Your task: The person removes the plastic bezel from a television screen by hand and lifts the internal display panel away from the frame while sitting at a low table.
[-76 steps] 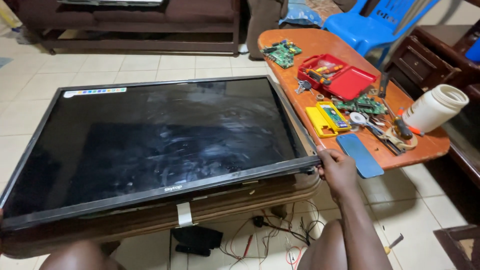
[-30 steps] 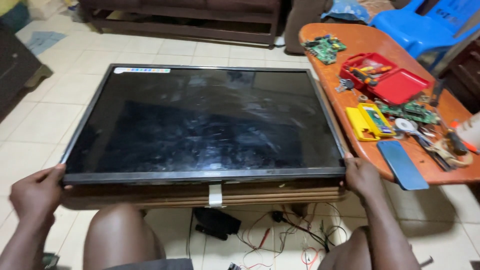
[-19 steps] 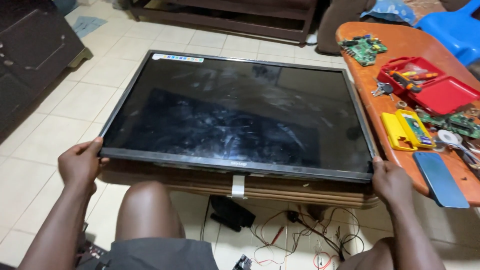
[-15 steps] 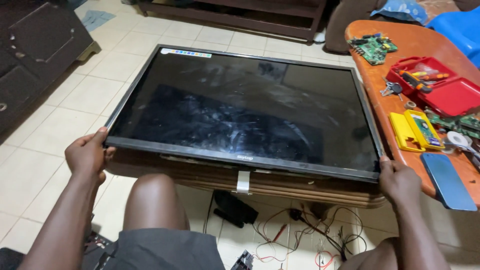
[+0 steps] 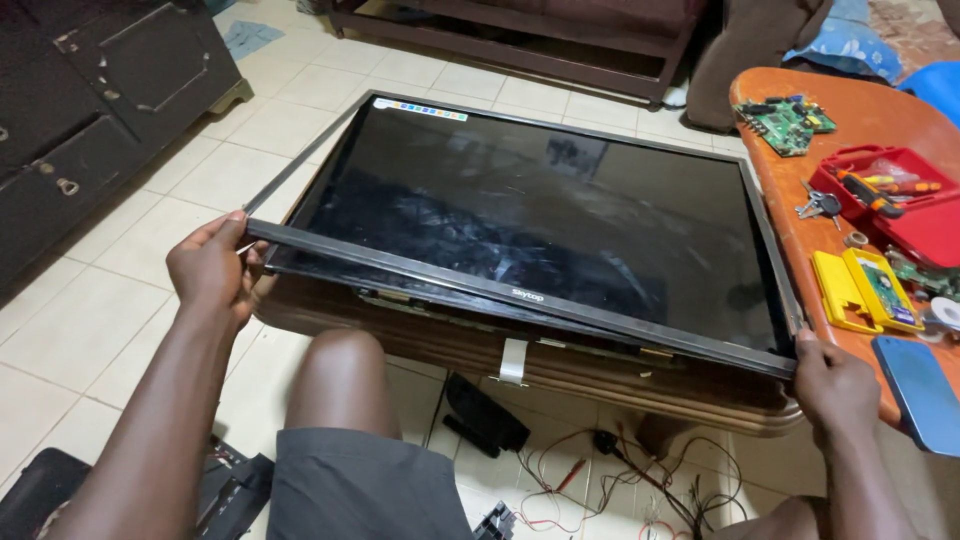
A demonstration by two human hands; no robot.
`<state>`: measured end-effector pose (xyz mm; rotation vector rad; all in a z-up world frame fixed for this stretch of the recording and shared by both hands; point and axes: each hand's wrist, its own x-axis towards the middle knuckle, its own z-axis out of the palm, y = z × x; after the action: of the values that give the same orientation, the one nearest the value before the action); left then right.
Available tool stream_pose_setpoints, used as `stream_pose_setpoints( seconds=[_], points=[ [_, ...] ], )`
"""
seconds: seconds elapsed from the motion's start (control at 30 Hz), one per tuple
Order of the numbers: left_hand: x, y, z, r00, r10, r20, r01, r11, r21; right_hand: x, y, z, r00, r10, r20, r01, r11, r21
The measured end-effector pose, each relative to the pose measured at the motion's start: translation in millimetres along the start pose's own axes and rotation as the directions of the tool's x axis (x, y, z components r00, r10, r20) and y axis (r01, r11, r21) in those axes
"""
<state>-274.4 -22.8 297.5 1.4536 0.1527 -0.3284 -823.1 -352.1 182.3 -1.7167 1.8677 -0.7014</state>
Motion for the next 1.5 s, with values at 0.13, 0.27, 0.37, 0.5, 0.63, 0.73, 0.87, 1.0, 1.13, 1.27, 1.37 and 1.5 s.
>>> stream_pose_setpoints(
  seconds=[0.13, 0.27, 0.37, 0.5, 0.63, 0.73, 0.87, 1.0, 1.13, 1.27, 1.37, 1.5],
  points=[
    [-5, 6, 0, 1.0, -0.003, 0.014, 0.003, 1.0, -0.026, 9, 14, 6, 0.996, -0.036, -0.076, 0.037, 0.999, 0.014],
    [-4, 5, -1, 1.0, 0.007, 0.014, -0.007, 1.0, 0.0, 30, 38, 14, 0.985, -0.088, -0.151, 0.076, 0.994, -0.081],
    [-4, 3, -4, 1.0, -0.014, 0.012, 0.014, 1.0, 0.014, 15, 25, 13, 0.989, -0.004, -0.145, 0.019, 0.995, 0.103],
    [8, -7, -6, 1.0, 0.009, 0.0, -0.009, 1.0, 0.025, 19, 29, 14, 0.987, -0.045, -0.154, 0.061, 0.993, 0.101],
    [29, -26, -12, 1.0, 0.027, 0.009, -0.028, 0.994, 0.108, 22, 35, 15, 0.994, -0.033, -0.1, 0.038, 0.998, 0.047],
    [29, -30, -14, 1.0, 0.025, 0.006, -0.025, 0.986, 0.166, 26, 36, 17, 0.995, -0.054, -0.079, 0.057, 0.998, 0.038],
    [22, -26, -14, 1.0, -0.007, -0.012, 0.009, 0.983, 0.182, 24, 31, 14, 0.999, -0.003, -0.043, 0.004, 0.999, 0.041],
    [28, -34, -15, 1.0, 0.008, -0.011, -0.005, 0.979, 0.204, 14, 21, 13, 0.998, 0.005, -0.069, -0.002, 0.999, 0.049],
    [36, -43, -17, 0.999, -0.02, -0.027, 0.025, 0.975, 0.22, 7, 11, 10, 0.998, 0.062, 0.003, -0.062, 0.998, -0.006],
    [35, -42, -19, 1.0, -0.01, -0.017, 0.014, 0.969, 0.246, 12, 18, 9, 0.999, 0.036, 0.033, -0.036, 0.999, 0.011],
    [25, -37, -20, 1.0, -0.008, -0.014, 0.011, 0.964, 0.266, 0, 2, 7, 0.998, 0.067, 0.001, -0.067, 0.996, -0.057],
    [31, -39, -22, 1.0, 0.0, -0.023, 0.006, 0.969, 0.246, 10, 14, 10, 0.999, 0.022, 0.023, -0.018, 0.991, -0.129]
  ],
)
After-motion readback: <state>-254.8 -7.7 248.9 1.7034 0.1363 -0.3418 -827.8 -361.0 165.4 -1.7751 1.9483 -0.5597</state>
